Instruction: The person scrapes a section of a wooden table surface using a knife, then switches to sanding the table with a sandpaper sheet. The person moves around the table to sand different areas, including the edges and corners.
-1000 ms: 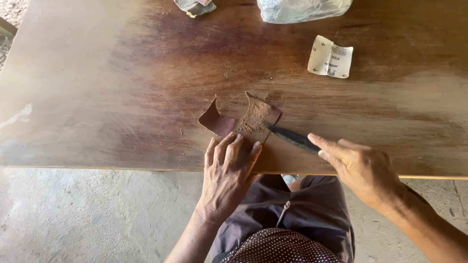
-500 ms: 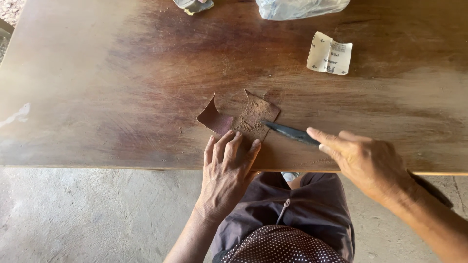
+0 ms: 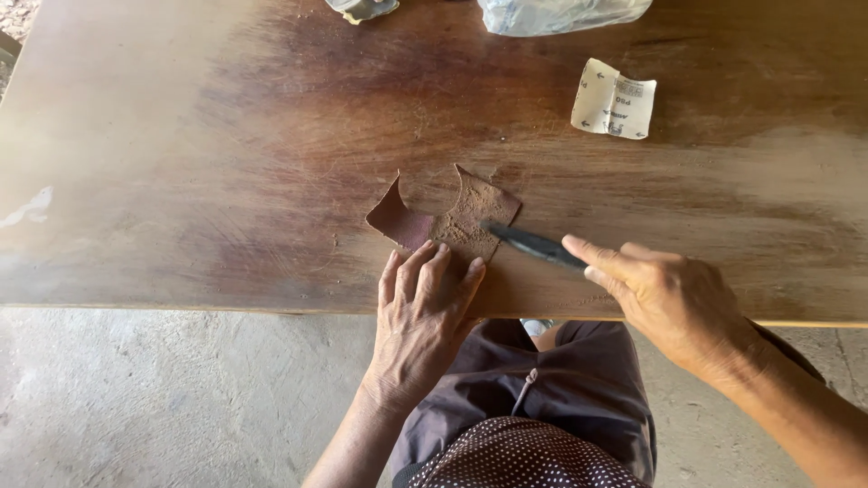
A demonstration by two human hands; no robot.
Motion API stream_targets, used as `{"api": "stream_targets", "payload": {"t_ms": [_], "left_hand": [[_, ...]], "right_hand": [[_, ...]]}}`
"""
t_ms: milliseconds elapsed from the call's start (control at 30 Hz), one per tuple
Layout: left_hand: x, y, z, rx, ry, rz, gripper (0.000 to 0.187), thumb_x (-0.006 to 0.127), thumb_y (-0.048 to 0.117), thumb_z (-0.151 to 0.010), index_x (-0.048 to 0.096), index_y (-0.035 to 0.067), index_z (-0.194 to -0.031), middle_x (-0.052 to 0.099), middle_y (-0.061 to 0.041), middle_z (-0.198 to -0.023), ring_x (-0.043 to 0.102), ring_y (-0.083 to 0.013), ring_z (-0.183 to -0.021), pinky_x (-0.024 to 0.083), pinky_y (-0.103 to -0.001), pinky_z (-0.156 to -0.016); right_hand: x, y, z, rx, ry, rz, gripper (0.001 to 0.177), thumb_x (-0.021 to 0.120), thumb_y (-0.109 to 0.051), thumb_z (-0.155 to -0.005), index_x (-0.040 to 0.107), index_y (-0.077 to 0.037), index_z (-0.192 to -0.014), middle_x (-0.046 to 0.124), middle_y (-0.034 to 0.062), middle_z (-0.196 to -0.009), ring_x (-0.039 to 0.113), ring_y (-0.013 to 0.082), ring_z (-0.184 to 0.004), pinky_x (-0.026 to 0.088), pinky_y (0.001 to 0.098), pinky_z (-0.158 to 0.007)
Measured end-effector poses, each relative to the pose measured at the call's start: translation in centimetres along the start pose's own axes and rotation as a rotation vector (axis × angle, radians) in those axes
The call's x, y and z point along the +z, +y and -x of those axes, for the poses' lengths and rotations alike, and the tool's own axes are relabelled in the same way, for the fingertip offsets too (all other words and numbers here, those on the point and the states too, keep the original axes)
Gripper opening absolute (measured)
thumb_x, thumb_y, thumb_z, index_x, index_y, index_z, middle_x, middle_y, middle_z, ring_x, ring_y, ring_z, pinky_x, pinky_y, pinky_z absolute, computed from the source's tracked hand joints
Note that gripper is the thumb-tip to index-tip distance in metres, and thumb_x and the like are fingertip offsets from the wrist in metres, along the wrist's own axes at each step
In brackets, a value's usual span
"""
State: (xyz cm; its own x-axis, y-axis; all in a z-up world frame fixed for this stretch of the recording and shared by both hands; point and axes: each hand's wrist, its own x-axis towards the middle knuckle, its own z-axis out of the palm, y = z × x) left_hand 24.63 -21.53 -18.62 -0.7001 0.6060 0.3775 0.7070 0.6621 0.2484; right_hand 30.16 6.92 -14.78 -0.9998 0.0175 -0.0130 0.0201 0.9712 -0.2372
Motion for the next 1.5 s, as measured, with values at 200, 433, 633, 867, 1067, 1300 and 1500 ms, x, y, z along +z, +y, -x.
{"api": "stream_targets", "payload": {"t_ms": [200,433,633,867,1067,1300,1500], "left_hand": [[-1.8,-0.2,-0.5,0.001,-0.010,0.087,0.072,0.082,0.038,-0.079,0.056,0.022,-0.145,0.049,-0.019,-0.142,0.041,-0.0369,-0.138,0.028,-0.060,-0.118],[-5.4,-7.1,-2.0,-0.332,0.078,0.017,0.086,0.087,0.034,-0.078,0.050,0.005,-0.150,0.047,-0.029,-0.144,0.044,-0.0416,-0.132,0.038,-0.055,-0.106],[-6.5,-10.9,-0.7,-0.429,0.179,0.046,0.057,0.092,0.033,-0.068,0.071,0.009,-0.114,0.061,-0.015,-0.135,0.046,-0.0366,-0.131,0.038,-0.051,-0.109],[-10.6,-14.2,6.7,-0.730,0.355,0.629,0.023,0.081,0.011,-0.087,0.065,0.008,-0.104,0.071,-0.003,-0.096,0.066,-0.0137,-0.088,0.055,-0.029,-0.074],[-17.7,-18.4,19.0,-0.334,0.934,-0.526,0.016,0.073,0.002,-0.111,0.072,0.003,-0.094,0.078,-0.009,-0.099,0.075,-0.0114,-0.084,0.059,-0.023,-0.074],[-13.0,-17.5,16.6,-0.232,0.494,-0.550,0.010,0.070,0.009,-0.100,0.065,0.013,-0.092,0.078,-0.007,-0.108,0.079,-0.0201,-0.098,0.063,-0.032,-0.088],[-14.3,-14.1,13.5,-0.410,0.746,-0.306,0.011,0.078,0.004,-0.098,0.067,0.007,-0.096,0.077,-0.008,-0.103,0.074,-0.0165,-0.086,0.057,-0.028,-0.074]], "right_hand": [[-0.4,-0.2,-0.7,-0.029,0.066,-0.040,0.047,0.070,-0.029,-0.091,0.064,-0.028,-0.138,0.062,-0.0015,-0.061,0.054,0.0108,-0.046,0.051,0.0291,-0.044],[0.6,-2.7,-0.3,0.018,0.095,-0.076,0.049,0.071,-0.026,-0.089,0.065,-0.031,-0.137,0.064,0.0002,-0.064,0.060,0.0142,-0.050,0.058,0.0325,-0.053],[2.0,-4.9,-0.7,-0.054,0.133,-0.081,0.047,0.072,-0.025,-0.090,0.065,-0.031,-0.137,0.068,0.0005,-0.067,0.063,0.0144,-0.053,0.058,0.0319,-0.057],[2.8,-4.8,0.4,-0.126,0.233,-0.283,0.044,0.072,-0.023,-0.090,0.069,-0.027,-0.134,0.076,0.0014,-0.081,0.062,0.0117,-0.050,0.055,0.0300,-0.049],[3.4,-3.8,1.5,-0.044,0.286,-0.360,0.038,0.072,-0.024,-0.095,0.072,-0.025,-0.133,0.075,0.0039,-0.080,0.056,0.0121,-0.051,0.048,0.0311,-0.049],[2.5,-4.9,1.7,0.025,0.239,-0.261,0.040,0.072,-0.031,-0.096,0.071,-0.030,-0.135,0.068,0.0094,-0.068,0.056,0.0162,-0.052,0.050,0.0351,-0.055],[3.6,-3.3,3.4,0.064,0.260,-0.576,0.048,0.070,-0.030,-0.092,0.067,-0.020,-0.138,0.066,0.0020,-0.068,0.054,0.0094,-0.054,0.047,0.0286,-0.051]]}}
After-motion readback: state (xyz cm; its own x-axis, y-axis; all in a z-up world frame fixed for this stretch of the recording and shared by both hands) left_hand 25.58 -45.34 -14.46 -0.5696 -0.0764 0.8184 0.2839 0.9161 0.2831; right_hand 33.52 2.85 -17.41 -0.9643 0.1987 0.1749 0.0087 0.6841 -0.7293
